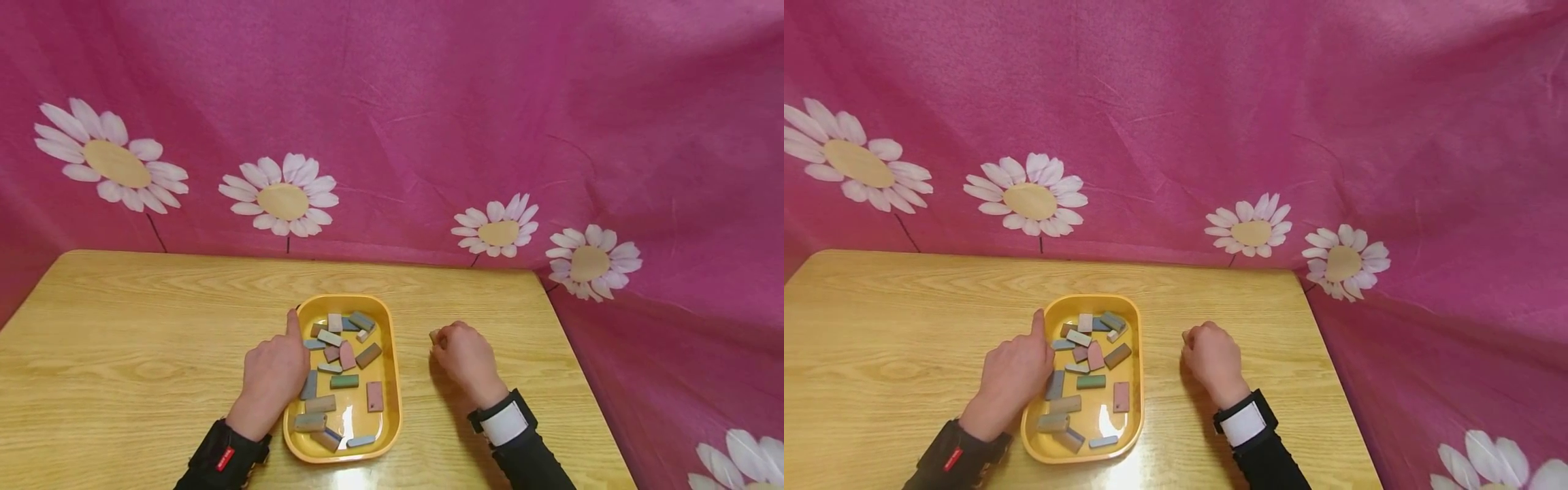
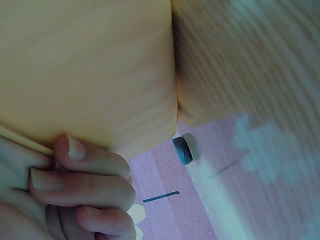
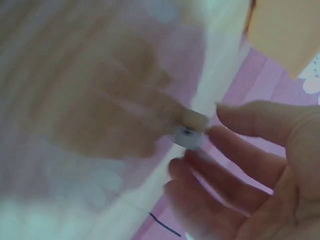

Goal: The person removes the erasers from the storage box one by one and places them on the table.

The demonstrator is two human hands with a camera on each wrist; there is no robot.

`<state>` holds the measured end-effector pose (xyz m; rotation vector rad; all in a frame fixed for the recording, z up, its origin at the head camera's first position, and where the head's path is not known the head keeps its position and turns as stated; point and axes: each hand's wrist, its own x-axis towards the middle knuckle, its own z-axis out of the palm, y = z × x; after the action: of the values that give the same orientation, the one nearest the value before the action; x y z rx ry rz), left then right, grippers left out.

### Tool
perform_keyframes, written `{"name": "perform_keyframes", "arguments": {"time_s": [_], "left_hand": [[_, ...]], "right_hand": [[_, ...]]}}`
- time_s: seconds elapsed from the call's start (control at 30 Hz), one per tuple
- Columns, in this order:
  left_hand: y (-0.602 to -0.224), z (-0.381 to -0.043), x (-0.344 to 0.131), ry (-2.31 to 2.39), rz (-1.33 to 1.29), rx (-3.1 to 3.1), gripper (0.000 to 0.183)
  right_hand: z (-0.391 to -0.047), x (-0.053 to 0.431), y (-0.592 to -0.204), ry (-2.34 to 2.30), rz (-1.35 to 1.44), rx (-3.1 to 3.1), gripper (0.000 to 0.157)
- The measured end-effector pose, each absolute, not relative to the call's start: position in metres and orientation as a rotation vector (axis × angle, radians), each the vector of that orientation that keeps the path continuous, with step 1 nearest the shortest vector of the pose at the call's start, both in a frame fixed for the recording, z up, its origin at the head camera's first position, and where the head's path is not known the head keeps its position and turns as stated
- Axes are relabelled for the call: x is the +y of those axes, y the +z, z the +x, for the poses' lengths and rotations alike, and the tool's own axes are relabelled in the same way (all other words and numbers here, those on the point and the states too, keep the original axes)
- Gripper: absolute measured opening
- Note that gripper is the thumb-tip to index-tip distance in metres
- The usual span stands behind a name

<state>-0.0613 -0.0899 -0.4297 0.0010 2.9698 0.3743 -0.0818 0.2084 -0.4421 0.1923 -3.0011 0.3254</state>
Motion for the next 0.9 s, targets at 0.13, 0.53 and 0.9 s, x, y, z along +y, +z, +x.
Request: {"name": "perform_keyframes", "arguments": {"time_s": [0.13,0.53,0.9], "left_hand": [[-0.431,-0.065,-0.087,0.399,0.019,2.996,0.065],[-0.433,-0.074,-0.088,0.468,0.011,3.017,0.062],[-0.435,-0.073,-0.087,0.449,0.019,2.999,0.065]], "right_hand": [[-0.08,0.196,-0.42,0.456,0.288,-2.98,0.013],[-0.084,0.102,-0.376,0.319,1.155,-2.889,0.014],[-0.094,0.06,-0.399,-0.057,1.487,-3.059,0.027]]}}
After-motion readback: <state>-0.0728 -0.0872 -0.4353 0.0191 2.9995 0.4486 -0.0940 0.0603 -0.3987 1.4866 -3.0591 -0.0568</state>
